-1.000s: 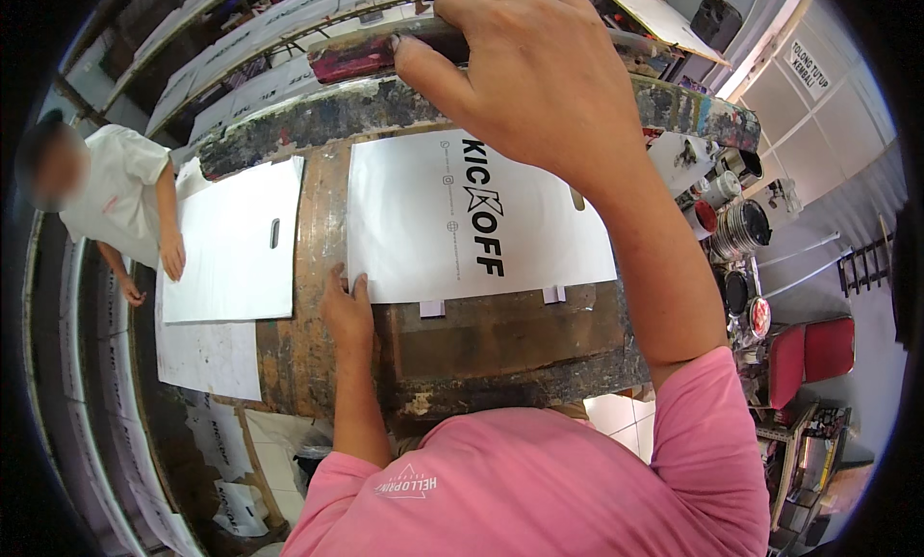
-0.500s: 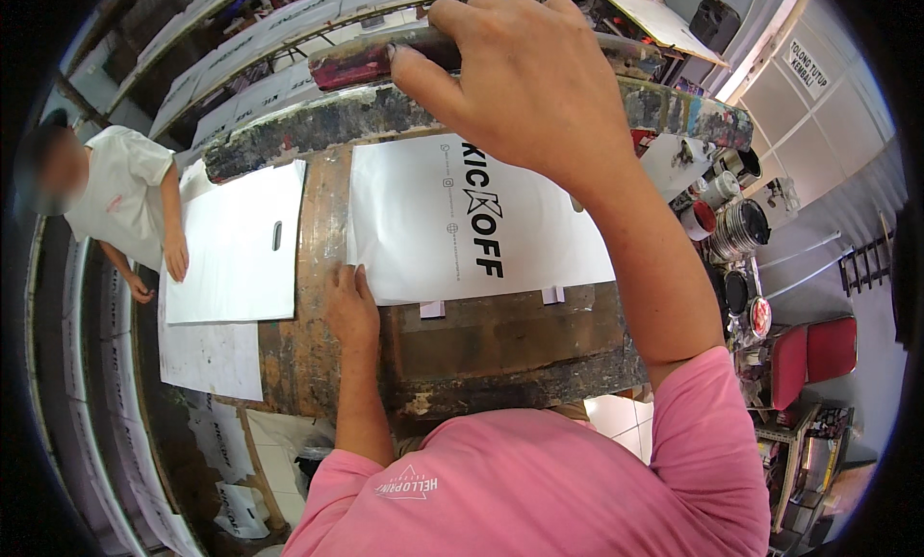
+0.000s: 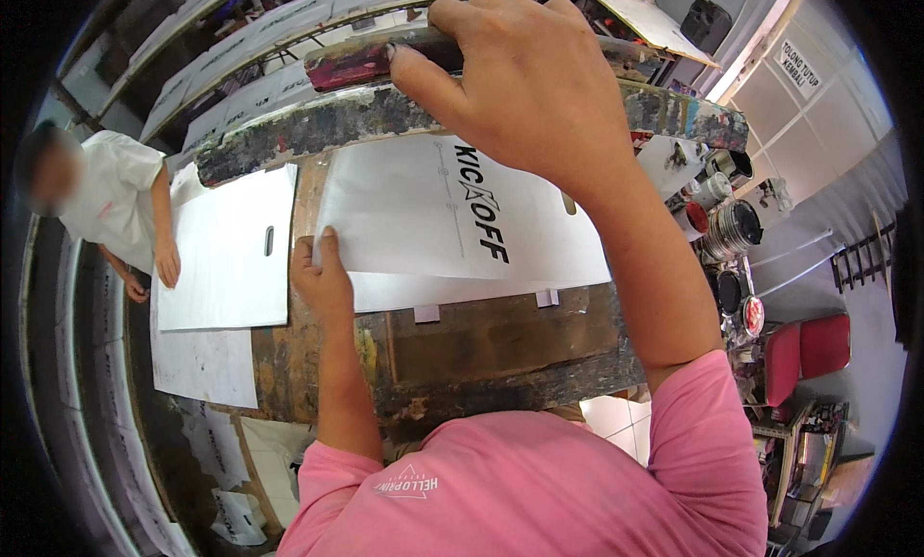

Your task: The person performs screen printing on white bags by applying black ink with a squeegee across a screen and then lifting the frame to reveal the printed design.

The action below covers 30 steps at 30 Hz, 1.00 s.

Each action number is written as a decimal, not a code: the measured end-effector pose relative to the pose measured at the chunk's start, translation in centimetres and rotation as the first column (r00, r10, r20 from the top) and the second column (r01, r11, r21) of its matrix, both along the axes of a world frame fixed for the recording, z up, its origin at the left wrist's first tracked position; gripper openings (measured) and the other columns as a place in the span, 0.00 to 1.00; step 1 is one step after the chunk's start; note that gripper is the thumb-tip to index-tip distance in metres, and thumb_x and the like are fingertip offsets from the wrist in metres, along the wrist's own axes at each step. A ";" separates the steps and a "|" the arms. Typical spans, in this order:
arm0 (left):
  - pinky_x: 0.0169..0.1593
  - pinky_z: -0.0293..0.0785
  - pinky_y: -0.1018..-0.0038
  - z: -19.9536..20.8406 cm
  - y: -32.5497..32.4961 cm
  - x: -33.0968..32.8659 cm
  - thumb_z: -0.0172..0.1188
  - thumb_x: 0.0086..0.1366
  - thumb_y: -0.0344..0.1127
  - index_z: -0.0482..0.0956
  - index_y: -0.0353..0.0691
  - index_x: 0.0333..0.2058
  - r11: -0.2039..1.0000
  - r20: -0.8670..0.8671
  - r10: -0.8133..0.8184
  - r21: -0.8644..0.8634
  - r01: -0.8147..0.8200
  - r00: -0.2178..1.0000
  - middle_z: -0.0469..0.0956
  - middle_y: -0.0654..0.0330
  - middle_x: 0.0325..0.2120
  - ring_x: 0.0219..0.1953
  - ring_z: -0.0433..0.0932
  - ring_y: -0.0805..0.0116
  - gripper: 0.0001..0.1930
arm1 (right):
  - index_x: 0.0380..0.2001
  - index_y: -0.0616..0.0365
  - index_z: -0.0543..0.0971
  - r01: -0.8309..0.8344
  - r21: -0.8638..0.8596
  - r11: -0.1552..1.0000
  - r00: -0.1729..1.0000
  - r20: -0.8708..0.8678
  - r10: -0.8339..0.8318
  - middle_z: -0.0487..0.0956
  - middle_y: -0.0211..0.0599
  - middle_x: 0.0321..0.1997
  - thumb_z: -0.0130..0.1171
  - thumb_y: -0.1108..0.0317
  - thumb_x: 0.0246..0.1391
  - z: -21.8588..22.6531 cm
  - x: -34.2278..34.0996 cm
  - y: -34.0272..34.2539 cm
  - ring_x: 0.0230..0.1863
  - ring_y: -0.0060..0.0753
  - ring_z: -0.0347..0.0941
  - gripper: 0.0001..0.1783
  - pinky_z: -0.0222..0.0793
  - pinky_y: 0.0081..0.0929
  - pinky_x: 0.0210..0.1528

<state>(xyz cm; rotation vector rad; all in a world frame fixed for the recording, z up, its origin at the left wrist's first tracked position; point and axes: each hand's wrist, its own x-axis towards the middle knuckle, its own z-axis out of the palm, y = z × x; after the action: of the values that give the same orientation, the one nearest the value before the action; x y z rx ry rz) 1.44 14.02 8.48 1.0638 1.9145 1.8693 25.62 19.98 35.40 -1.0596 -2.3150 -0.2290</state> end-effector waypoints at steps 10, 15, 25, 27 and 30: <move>0.35 0.69 0.71 -2.7 -6.6 -8.0 0.63 0.77 0.40 0.79 0.31 0.38 0.987 0.089 0.137 -0.101 -0.128 0.987 0.77 0.63 0.29 0.30 0.69 0.75 0.15 | 0.32 0.61 0.83 0.045 -0.077 0.996 0.999 -0.006 -0.045 0.83 0.44 0.28 0.49 0.43 0.70 0.3 -0.6 0.4 0.33 0.43 0.79 0.30 0.71 0.47 0.56; 0.40 0.75 0.70 -7.4 -9.8 -12.9 0.64 0.76 0.39 0.80 0.29 0.40 0.968 0.184 0.247 -0.080 -0.236 0.951 0.80 0.58 0.33 0.35 0.74 0.72 0.14 | 0.39 0.61 0.88 0.044 0.306 0.951 0.994 -0.104 -0.012 0.85 0.47 0.33 0.59 0.45 0.61 -1.7 -1.1 1.6 0.39 0.52 0.82 0.27 0.71 0.48 0.51; 0.60 0.76 0.59 -11.9 -12.0 -17.8 0.67 0.73 0.49 0.77 0.23 0.59 0.823 -0.130 0.376 -0.408 -0.395 0.917 0.82 0.41 0.50 0.52 0.80 0.51 0.31 | 0.35 0.60 0.85 0.023 0.257 0.966 0.995 -0.099 0.003 0.84 0.48 0.32 0.57 0.45 0.64 -2.8 -1.1 1.8 0.38 0.53 0.80 0.26 0.71 0.49 0.51; 0.63 0.74 0.56 -11.0 -11.9 -16.3 0.69 0.72 0.50 0.75 0.26 0.62 0.761 -0.391 0.474 -0.270 -0.590 0.789 0.78 0.39 0.56 0.58 0.77 0.47 0.33 | 0.29 0.61 0.82 0.050 0.062 0.997 0.998 -0.046 -0.047 0.83 0.47 0.27 0.53 0.46 0.67 -2.0 -1.2 1.1 0.31 0.46 0.79 0.27 0.72 0.48 0.54; 0.66 0.72 0.52 -8.0 -11.8 -12.7 0.71 0.70 0.47 0.73 0.29 0.64 0.757 -0.723 0.411 -0.069 -0.650 0.556 0.72 0.40 0.63 0.65 0.72 0.44 0.34 | 0.26 0.62 0.82 0.068 0.098 0.993 0.997 -0.053 -0.063 0.82 0.48 0.26 0.57 0.47 0.66 -1.2 -1.5 0.2 0.31 0.48 0.78 0.27 0.70 0.47 0.51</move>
<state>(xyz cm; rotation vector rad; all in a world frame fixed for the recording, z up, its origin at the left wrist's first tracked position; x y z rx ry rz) -11.24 2.22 0.48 1.2299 3.1776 1.3523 24.16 20.17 34.23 -1.0803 -2.2026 -0.3363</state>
